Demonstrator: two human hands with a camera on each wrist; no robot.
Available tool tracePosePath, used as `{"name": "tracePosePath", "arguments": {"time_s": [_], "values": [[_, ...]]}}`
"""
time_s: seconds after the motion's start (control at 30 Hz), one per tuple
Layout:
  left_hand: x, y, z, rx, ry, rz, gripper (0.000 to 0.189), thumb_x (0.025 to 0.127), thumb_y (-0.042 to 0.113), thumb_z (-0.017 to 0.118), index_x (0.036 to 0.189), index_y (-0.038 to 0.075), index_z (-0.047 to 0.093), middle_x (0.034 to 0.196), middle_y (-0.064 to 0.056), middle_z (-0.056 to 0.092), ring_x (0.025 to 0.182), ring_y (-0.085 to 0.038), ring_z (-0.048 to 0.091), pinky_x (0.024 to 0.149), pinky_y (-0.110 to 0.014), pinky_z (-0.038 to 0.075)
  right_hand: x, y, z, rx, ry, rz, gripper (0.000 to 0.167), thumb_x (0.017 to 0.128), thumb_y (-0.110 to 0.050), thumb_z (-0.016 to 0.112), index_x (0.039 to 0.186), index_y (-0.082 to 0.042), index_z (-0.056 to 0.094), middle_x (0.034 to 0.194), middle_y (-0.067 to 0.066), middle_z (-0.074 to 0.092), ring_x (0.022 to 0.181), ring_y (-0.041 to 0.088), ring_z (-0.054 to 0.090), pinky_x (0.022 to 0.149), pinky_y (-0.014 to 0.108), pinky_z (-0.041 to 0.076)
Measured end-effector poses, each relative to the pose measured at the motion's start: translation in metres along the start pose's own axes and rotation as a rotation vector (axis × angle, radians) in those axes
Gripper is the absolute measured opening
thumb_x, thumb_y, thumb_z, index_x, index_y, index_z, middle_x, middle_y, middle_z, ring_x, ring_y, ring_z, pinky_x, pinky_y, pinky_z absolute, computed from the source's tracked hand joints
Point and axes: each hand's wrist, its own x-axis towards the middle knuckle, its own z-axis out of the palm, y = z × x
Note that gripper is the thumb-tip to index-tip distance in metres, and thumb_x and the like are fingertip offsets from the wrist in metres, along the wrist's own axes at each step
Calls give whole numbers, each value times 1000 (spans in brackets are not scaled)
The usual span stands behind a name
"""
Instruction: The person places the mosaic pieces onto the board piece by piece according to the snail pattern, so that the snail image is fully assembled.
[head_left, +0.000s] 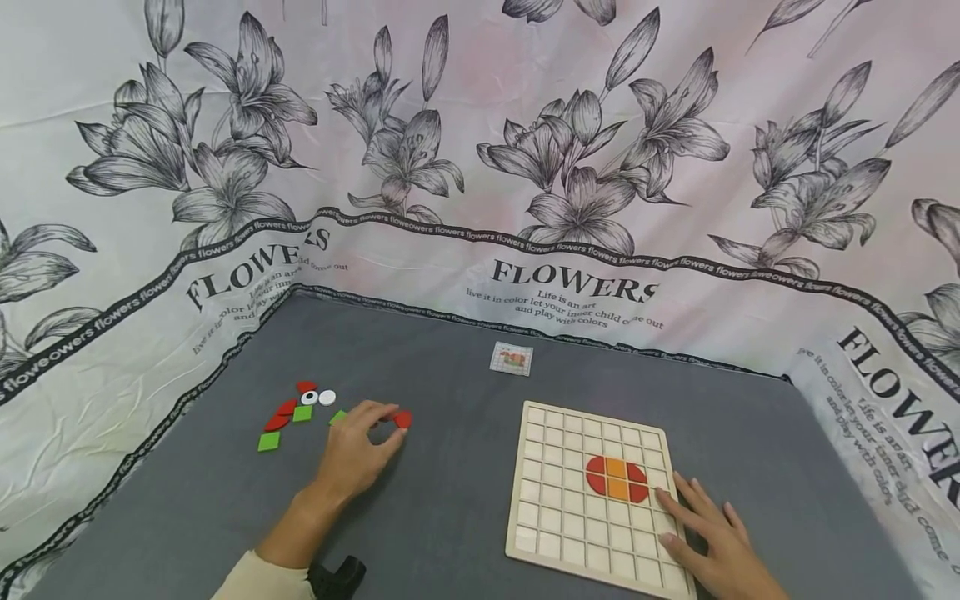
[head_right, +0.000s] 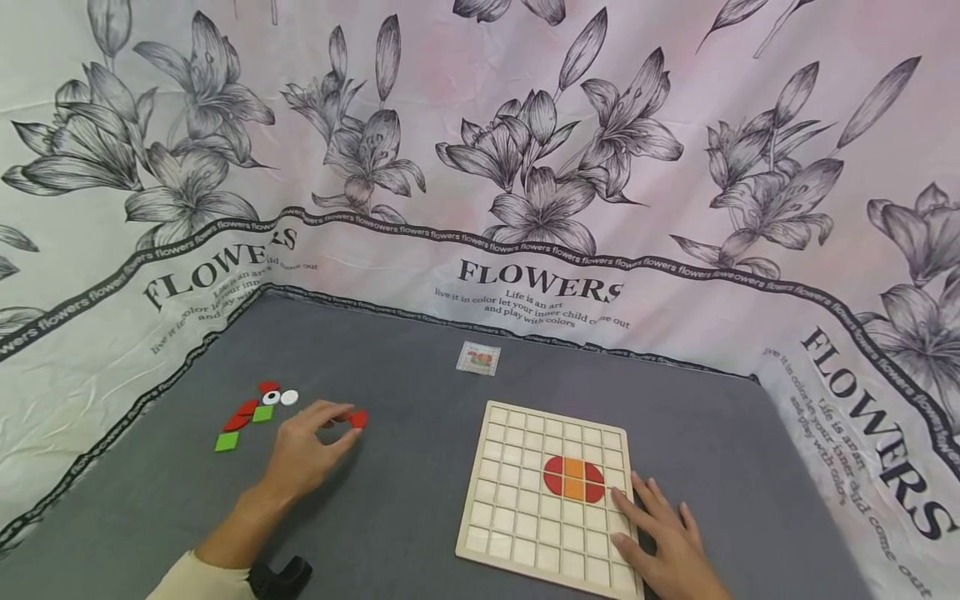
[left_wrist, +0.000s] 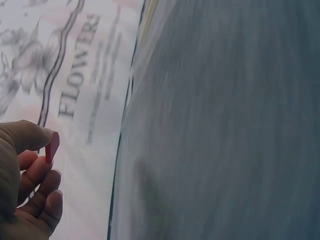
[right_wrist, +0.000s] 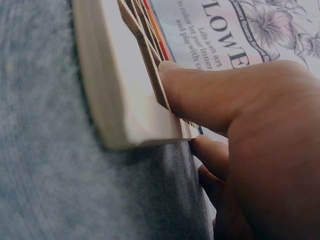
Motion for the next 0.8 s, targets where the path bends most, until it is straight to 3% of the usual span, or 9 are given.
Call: {"name": "tracePosePath", "arguments": {"time_s": [0.13, 0.23, 0.37, 0.53, 0.73, 0.8], "values": [[-3, 17, 23, -61, -36, 31, 32, 67, 0, 85, 96, 1, 72, 88, -4, 65, 78, -17, 64, 65, -35, 53, 0, -2, -2, -10, 16, -16, 53, 95, -23, 62, 144, -11, 47, 156, 9, 22, 137, -2, -2, 100, 71, -6], [-7, 31, 40, -108, -86, 35, 32, 67, 1, 85, 96, 1, 72, 89, -3, 65, 78, -17, 63, 65, -34, 52, -1, -4, -3, -7, 14, -15, 52, 95, -23, 62, 143, -10, 48, 154, 17, 25, 135, -7, -3, 101, 70, -6], [-8, 50, 58, -177, -146, 29, 31, 70, 2, 84, 98, -1, 72, 90, -3, 64, 79, -19, 63, 67, -33, 52, -1, -6, -3, -8, 8, 3, 52, 95, -25, 62, 142, -6, 49, 150, 25, 29, 136, -3, -1, 102, 68, -6], [-8, 72, 75, -258, -213, 36, 29, 73, 2, 82, 99, -2, 71, 91, -3, 64, 82, -18, 63, 71, -30, 52, 0, -6, -1, -15, 6, 19, 52, 95, -27, 62, 141, -6, 50, 150, 24, 29, 142, 12, 3, 101, 69, -5], [-9, 102, 100, -323, -261, 53, 25, 75, 1, 79, 98, -2, 71, 92, -4, 64, 84, -16, 63, 75, -24, 51, 0, -2, -1, -21, 44, -33, 51, 94, -23, 64, 141, -10, 51, 153, 14, 29, 136, -5, 0, 102, 69, -3], [-9, 113, 110, -313, -271, 68, 24, 75, 2, 79, 97, -1, 71, 90, -4, 63, 83, -15, 62, 75, -20, 50, 0, -3, -1, -21, 45, -35, 51, 94, -23, 64, 141, -10, 51, 152, 14, 29, 138, -2, 1, 102, 68, -3]]}}
